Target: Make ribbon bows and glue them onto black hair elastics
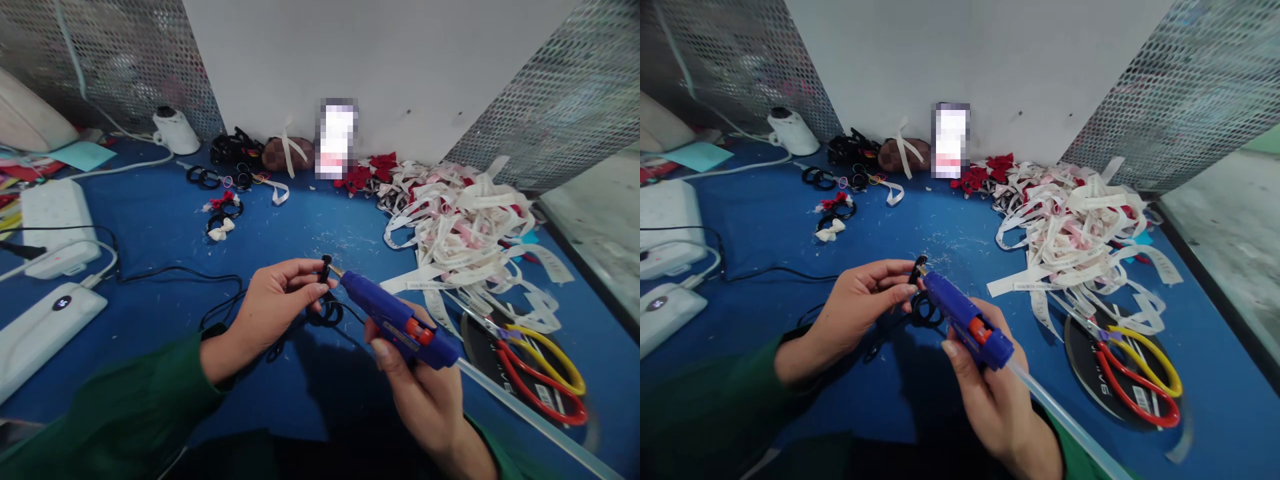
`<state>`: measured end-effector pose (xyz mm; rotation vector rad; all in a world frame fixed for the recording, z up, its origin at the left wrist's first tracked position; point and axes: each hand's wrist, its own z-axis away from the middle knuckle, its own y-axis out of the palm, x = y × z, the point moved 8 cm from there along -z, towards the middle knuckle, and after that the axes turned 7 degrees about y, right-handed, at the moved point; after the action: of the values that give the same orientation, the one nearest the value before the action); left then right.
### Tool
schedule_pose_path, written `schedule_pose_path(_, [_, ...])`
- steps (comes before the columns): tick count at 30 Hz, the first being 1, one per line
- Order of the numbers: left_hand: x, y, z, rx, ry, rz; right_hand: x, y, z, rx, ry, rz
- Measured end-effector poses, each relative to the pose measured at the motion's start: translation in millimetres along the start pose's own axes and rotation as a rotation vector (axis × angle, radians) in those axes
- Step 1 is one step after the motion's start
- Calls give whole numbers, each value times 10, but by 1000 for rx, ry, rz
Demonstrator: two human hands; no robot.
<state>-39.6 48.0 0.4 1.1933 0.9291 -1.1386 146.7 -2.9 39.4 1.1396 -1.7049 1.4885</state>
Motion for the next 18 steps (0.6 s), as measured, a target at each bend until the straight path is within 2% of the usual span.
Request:
schedule_pose_path(11, [-39, -9, 6, -9, 1, 0, 5, -22, 0, -1, 6, 1])
schedule_pose_path(18, [-44, -27, 1, -23, 9, 5, -65, -81, 45, -52, 50, -95])
